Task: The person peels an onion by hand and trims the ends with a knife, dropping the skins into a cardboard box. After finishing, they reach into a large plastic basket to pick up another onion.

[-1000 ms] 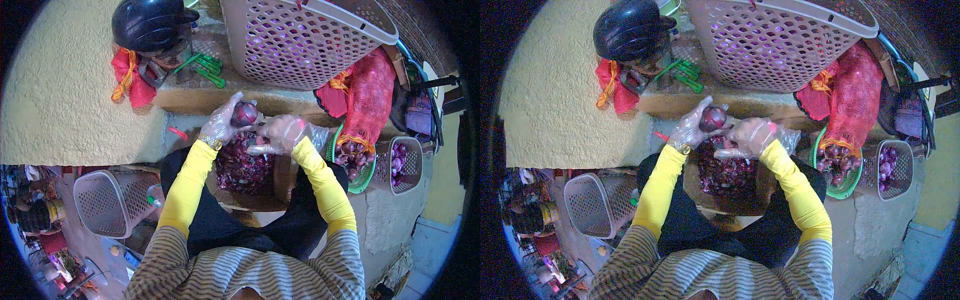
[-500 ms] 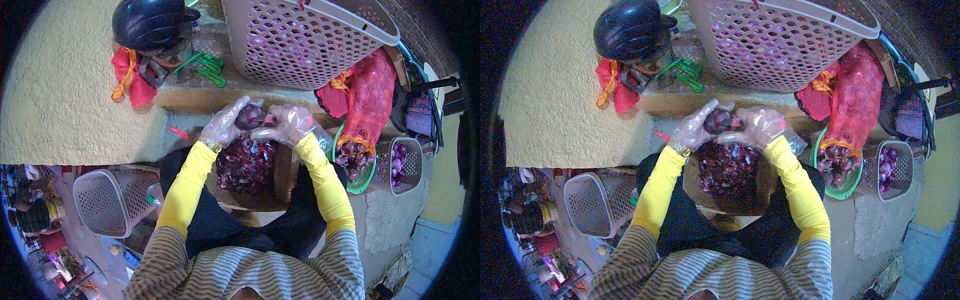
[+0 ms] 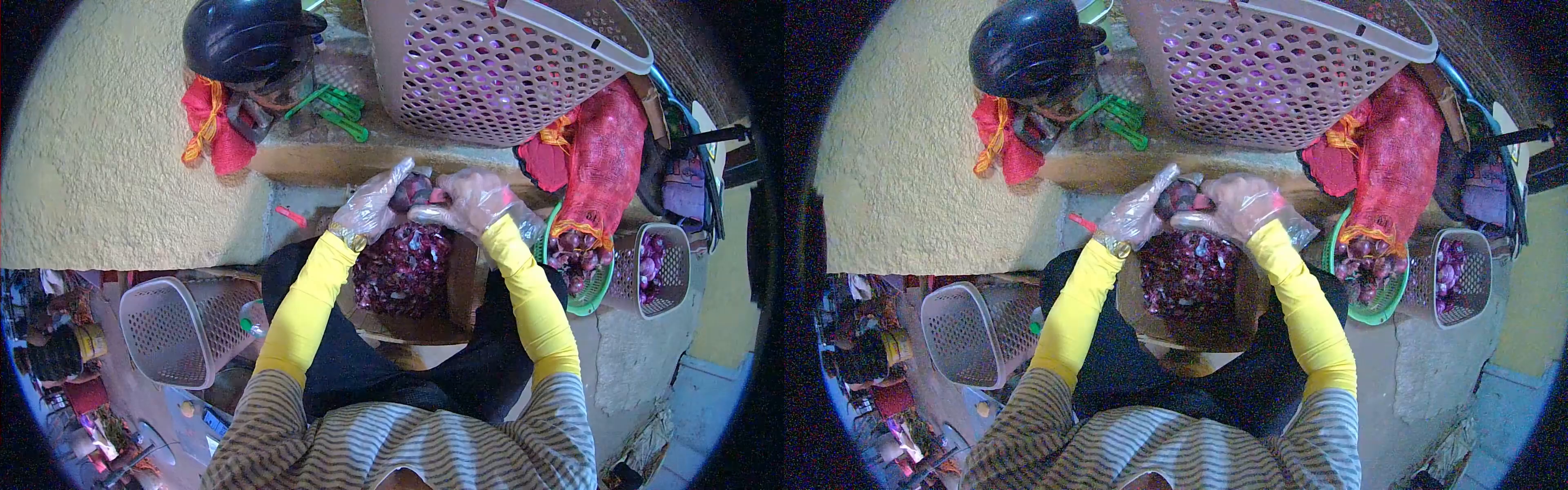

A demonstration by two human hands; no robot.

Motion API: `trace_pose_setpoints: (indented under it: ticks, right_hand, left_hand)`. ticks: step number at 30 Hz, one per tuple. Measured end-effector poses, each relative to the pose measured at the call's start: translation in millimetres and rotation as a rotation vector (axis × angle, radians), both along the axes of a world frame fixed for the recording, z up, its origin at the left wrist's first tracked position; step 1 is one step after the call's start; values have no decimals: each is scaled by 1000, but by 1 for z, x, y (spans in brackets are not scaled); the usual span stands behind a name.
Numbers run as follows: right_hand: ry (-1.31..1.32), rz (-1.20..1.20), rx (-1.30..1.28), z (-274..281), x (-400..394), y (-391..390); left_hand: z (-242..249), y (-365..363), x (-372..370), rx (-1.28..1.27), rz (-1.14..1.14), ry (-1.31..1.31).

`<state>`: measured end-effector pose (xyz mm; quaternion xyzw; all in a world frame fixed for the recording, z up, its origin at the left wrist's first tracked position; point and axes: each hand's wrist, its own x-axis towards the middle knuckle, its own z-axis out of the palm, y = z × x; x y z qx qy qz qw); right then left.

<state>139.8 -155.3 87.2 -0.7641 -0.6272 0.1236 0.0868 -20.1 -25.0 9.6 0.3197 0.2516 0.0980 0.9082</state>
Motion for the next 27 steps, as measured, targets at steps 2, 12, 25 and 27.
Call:
trace_pose_setpoints:
  ticks: [2, 12, 25, 27]
  right_hand:
    - [-2, 29, 44, -10, 2, 0]
    - [-40, 179, 172, -14, 5, -3]
    - [-39, 316, 25, -11, -10, -8]
    - [27, 316, 114, -19, -4, -7]
  left_hand:
    - [7, 1, -2, 19, -30, 6]
    - [-4, -3, -2, 368, -45, -99]
    - [8, 8, -3, -94, 138, -88]
    - [-48, 21, 1, 202, 128, -71]
